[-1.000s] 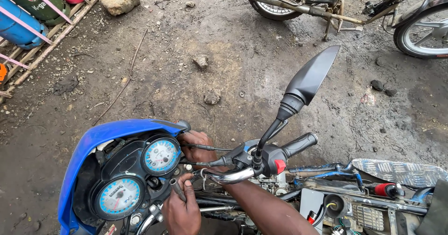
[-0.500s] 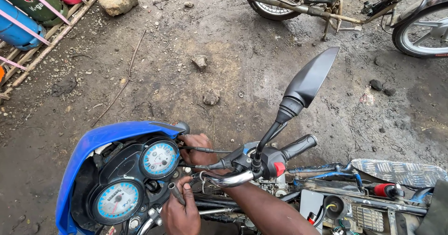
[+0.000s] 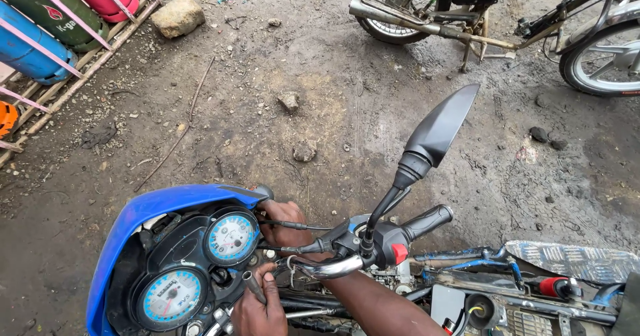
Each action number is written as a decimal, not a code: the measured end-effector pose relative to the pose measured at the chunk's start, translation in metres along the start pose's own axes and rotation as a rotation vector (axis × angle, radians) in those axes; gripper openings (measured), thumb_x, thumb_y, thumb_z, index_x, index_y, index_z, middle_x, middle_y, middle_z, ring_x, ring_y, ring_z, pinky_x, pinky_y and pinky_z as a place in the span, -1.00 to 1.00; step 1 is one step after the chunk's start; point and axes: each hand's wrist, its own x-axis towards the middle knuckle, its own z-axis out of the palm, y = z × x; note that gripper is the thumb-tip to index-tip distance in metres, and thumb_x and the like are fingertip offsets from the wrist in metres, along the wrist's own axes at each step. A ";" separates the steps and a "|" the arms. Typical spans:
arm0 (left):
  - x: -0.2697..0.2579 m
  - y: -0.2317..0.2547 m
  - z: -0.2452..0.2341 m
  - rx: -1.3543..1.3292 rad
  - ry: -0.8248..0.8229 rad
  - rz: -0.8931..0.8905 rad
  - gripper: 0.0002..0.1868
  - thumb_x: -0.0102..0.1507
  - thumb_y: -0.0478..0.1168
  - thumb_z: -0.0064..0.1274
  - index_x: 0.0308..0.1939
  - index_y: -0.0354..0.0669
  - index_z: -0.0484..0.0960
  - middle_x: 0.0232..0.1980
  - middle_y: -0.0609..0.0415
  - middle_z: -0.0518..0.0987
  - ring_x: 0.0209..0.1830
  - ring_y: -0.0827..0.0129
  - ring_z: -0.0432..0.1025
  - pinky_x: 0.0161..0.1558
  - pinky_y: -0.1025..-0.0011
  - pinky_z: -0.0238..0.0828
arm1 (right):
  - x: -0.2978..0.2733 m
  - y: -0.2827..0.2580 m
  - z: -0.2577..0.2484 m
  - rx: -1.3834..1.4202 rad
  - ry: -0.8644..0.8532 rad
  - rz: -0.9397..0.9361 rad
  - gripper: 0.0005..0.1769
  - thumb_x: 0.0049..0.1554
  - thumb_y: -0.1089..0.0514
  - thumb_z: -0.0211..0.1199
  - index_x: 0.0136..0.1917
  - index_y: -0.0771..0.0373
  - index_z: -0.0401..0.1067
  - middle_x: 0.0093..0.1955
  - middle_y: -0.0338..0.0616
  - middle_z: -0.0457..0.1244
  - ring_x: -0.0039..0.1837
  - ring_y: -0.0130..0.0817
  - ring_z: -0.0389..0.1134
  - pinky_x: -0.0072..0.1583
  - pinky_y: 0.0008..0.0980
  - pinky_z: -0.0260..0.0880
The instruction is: The person uses a socket wrench to loosen and remove bolts from the blue front fairing of a motorcycle. After removing the bolts, the person detaches the fairing from the handlebars and sets it aside.
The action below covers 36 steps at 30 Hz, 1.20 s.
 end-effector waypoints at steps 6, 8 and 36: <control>0.002 0.002 -0.001 0.012 -0.026 -0.020 -0.64 0.34 0.18 -0.23 0.01 0.58 0.71 -0.31 0.22 0.75 -0.19 0.05 0.58 -0.22 0.11 0.42 | 0.002 0.005 0.002 -0.038 -0.005 -0.042 -0.68 0.10 0.12 0.17 0.14 0.12 0.40 -0.10 -0.13 0.40 -0.09 -0.04 0.41 -0.07 -0.15 0.17; 0.001 0.001 0.000 0.011 -0.029 -0.030 -0.64 0.34 0.18 -0.23 0.01 0.59 0.71 -0.34 0.18 0.75 -0.20 0.03 0.58 -0.22 0.10 0.41 | 0.004 0.002 -0.001 -0.024 -0.024 -0.066 -0.73 0.10 0.14 0.13 0.11 0.10 0.39 -0.14 -0.17 0.38 -0.12 -0.07 0.40 -0.09 -0.17 0.15; 0.006 -0.008 0.004 -0.053 -0.051 0.025 -0.62 0.35 0.18 -0.25 0.05 0.52 0.69 -0.21 0.20 0.78 -0.15 -0.02 0.59 -0.16 0.02 0.44 | 0.009 0.002 0.002 -0.066 -0.022 -0.038 -0.61 -0.02 0.26 0.10 0.12 0.20 0.30 -0.28 0.03 0.31 -0.29 0.21 0.26 -0.15 0.02 0.22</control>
